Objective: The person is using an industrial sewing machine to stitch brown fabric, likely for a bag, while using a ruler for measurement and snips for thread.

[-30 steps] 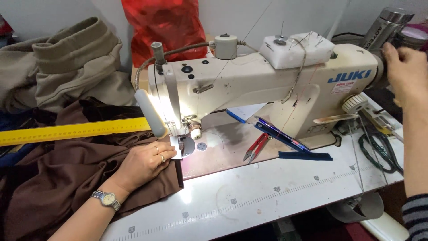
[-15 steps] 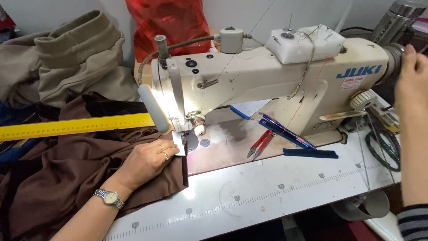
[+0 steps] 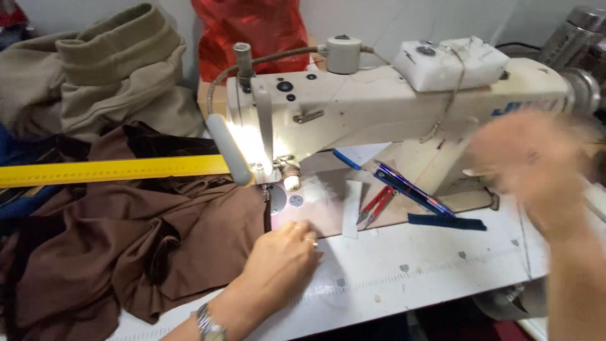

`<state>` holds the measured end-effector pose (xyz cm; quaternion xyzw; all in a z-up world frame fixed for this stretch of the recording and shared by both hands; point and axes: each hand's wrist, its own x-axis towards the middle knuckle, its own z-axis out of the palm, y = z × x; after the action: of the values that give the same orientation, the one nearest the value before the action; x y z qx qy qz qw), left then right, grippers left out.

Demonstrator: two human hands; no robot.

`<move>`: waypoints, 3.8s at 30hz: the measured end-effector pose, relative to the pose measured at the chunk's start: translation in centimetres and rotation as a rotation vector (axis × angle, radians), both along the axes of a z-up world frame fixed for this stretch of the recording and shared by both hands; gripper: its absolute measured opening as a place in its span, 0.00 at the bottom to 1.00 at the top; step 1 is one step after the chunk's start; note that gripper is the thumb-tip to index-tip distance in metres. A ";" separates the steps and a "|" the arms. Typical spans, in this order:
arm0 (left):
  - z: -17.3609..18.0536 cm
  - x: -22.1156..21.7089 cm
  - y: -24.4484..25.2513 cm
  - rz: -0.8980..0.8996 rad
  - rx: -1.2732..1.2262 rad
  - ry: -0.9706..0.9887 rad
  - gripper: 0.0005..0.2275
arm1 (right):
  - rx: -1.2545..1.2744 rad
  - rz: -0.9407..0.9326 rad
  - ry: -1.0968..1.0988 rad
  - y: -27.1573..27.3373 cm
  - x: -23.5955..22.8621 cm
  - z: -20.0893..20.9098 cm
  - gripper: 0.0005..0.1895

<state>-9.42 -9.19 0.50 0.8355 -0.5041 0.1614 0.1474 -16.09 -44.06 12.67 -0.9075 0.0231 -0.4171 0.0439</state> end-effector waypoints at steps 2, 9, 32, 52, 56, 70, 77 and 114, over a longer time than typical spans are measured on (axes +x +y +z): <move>0.3 0.0 2.1 0.321 0.130 0.125 0.16 | 0.270 0.535 0.414 8.3 -0.4 -2.3 0.06; -0.3 3.0 4.9 0.431 0.164 -0.019 0.31 | -0.088 0.375 1.007 8.4 4.7 -7.3 0.23; 5.6 -0.9 12.7 0.167 -0.610 1.272 0.25 | 0.893 0.686 1.228 23.4 5.0 -6.4 0.26; 3.9 -0.3 13.3 0.078 -0.766 1.292 0.24 | 1.012 0.816 0.864 22.5 6.5 -6.8 0.12; 3.6 -0.4 13.2 0.075 -0.756 1.298 0.23 | 0.517 0.758 0.996 23.1 6.6 -6.9 0.32; 6.2 -2.1 11.2 -0.055 -0.001 1.025 0.16 | 0.252 0.712 0.860 17.1 5.4 -7.5 0.05; 6.9 -2.0 8.1 0.164 0.059 0.866 0.07 | 0.410 0.556 0.939 15.4 3.2 -6.3 0.10; 1.1 3.9 0.6 -0.027 -0.533 1.344 0.10 | 0.596 0.455 0.887 17.1 2.0 -7.2 0.10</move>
<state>-5.49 -8.64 1.60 0.6835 -0.2585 -0.2715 0.6264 -14.08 -26.98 5.52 -0.9261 -0.0397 0.0475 0.3721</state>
